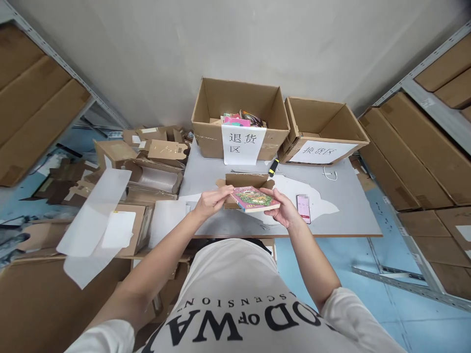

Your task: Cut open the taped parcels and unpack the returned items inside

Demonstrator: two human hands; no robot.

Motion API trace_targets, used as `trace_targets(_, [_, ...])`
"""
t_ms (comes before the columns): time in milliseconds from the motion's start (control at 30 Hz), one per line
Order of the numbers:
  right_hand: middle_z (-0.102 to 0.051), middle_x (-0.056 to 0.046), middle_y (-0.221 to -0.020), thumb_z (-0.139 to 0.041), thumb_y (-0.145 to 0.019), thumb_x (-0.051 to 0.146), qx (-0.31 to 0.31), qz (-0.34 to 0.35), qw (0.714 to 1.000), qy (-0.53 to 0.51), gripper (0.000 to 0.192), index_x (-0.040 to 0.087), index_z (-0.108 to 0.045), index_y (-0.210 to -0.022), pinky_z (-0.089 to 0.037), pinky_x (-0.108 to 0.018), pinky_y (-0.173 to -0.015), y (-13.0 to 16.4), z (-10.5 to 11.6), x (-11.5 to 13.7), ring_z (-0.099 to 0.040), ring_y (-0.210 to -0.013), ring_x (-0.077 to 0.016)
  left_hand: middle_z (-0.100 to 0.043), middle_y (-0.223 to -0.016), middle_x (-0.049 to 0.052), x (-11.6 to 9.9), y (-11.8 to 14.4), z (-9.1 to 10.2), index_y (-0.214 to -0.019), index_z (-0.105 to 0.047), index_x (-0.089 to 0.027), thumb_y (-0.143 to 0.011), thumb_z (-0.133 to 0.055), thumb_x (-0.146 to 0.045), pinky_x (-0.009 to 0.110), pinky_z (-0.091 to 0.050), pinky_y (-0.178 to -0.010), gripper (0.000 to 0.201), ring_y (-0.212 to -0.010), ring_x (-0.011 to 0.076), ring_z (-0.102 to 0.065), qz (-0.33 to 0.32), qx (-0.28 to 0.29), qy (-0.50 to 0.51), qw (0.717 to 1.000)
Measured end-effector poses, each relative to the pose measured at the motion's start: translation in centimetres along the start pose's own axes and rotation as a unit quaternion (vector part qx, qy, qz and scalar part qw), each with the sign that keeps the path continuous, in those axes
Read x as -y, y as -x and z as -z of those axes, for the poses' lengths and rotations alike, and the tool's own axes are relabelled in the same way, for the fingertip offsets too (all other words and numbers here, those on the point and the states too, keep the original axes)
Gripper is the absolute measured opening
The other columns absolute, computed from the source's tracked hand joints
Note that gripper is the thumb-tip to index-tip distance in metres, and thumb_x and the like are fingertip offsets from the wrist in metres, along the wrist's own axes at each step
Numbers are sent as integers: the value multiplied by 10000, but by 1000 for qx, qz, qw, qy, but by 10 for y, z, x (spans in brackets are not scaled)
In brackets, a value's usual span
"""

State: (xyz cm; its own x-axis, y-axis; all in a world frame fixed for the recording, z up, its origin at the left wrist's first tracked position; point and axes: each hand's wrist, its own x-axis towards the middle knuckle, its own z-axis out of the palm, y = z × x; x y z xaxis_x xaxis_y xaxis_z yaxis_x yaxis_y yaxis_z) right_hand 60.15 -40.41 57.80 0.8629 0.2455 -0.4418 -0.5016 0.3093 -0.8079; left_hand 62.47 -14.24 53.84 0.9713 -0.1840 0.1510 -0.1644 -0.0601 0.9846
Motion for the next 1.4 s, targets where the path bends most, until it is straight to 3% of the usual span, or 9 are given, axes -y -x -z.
trace_targets(67, [-732, -77, -980, -737, -714, 404, 13, 5, 1000, 1, 397, 186, -686, -1043, -592, -277, -583, 1, -3, -1, -706, -739, -189, -714, -1064, 49, -1, 1, -1, -894, -746, -257, -705, -720, -222, 416, -384, -1099, 194, -1145, 245, -606, -9, 2, 17, 1000])
trace_targets(167, [-737, -69, -978, -783, -660, 361, 40, 31, 999, 0, 410, 192, -706, -1025, -591, -333, -723, 2, -8, -8, -701, -864, -231, -680, -1160, 50, 0, 6, -10, -900, -744, -255, -719, -722, -264, 420, -358, -1119, 183, -1233, 256, -538, 4, -68, 46, 997])
trace_targets(300, [-744, -64, -946, -791, -649, 400, -7, 81, 997, -5, 485, 204, -691, -1081, -577, -330, -687, 2, -11, -25, -695, -846, -229, -647, -1224, 95, 2, 18, -28, -1088, -696, -209, -711, -737, -428, 440, -416, -1062, 437, -1207, 283, -558, 77, -154, 123, 977])
trace_targets(400, [-744, -49, -944, -786, -663, 405, -57, 116, 992, -5, 496, 225, -674, -1111, -550, -275, -594, 2, -10, -38, -686, -765, -193, -676, -1151, 155, -1, 28, -38, -1171, -648, -144, -717, -693, -558, 457, -516, -920, 616, -1042, 293, -658, 167, -103, 232, 953])
trace_targets(467, [-738, -44, -988, -778, -679, 399, -65, 138, 988, -9, 473, 235, -672, -1110, -539, -257, -593, 2, -8, -45, -680, -776, -182, -695, -1104, 160, -3, 34, -41, -1148, -662, -131, -687, -730, -538, 429, -549, -848, 619, -968, 287, -685, 206, -62, 257, 942])
trace_targets(700, [-727, -41, -1030, -755, -705, 412, -71, 142, 987, -6, 473, 244, -651, -1136, -527, -260, -610, 1, -4, -57, -676, -811, -190, -741, -968, 112, -2, 38, -42, -1048, -716, -147, -639, -802, -404, 364, -562, -808, 491, -880, 244, -702, 212, -30, 242, 946])
trace_targets(1067, [-729, -45, -988, -727, -724, 456, -57, 125, 990, 16, 449, 244, -638, -1110, -557, -309, -681, -3, 1, -59, -684, -853, -213, -742, -952, 112, 2, 35, -44, -1080, -702, -144, -618, -812, -411, 339, -558, -736, 545, -818, 222, -700, 242, -47, 266, 932])
trace_targets(1267, [-699, -31, -950, -699, -741, 475, 12, 46, 995, 91, 478, 258, -584, -1151, -581, -306, -616, -2, 2, -50, -703, -753, -196, -739, -973, 102, 5, 26, -43, -1086, -697, -147, -612, -812, -422, 319, -556, -722, 560, -804, 201, -695, 238, -85, 268, 930])
trace_targets(1400, [-674, -17, -904, -694, -746, 455, 15, 19, 995, 102, 489, 267, -558, -1176, -584, -284, -580, -9, 0, -41, -707, -674, -172, -737, -980, 110, 8, 19, -42, -1091, -692, -139, -618, -801, -447, 347, -564, -740, 576, -843, 229, -695, 234, -93, 251, 935])
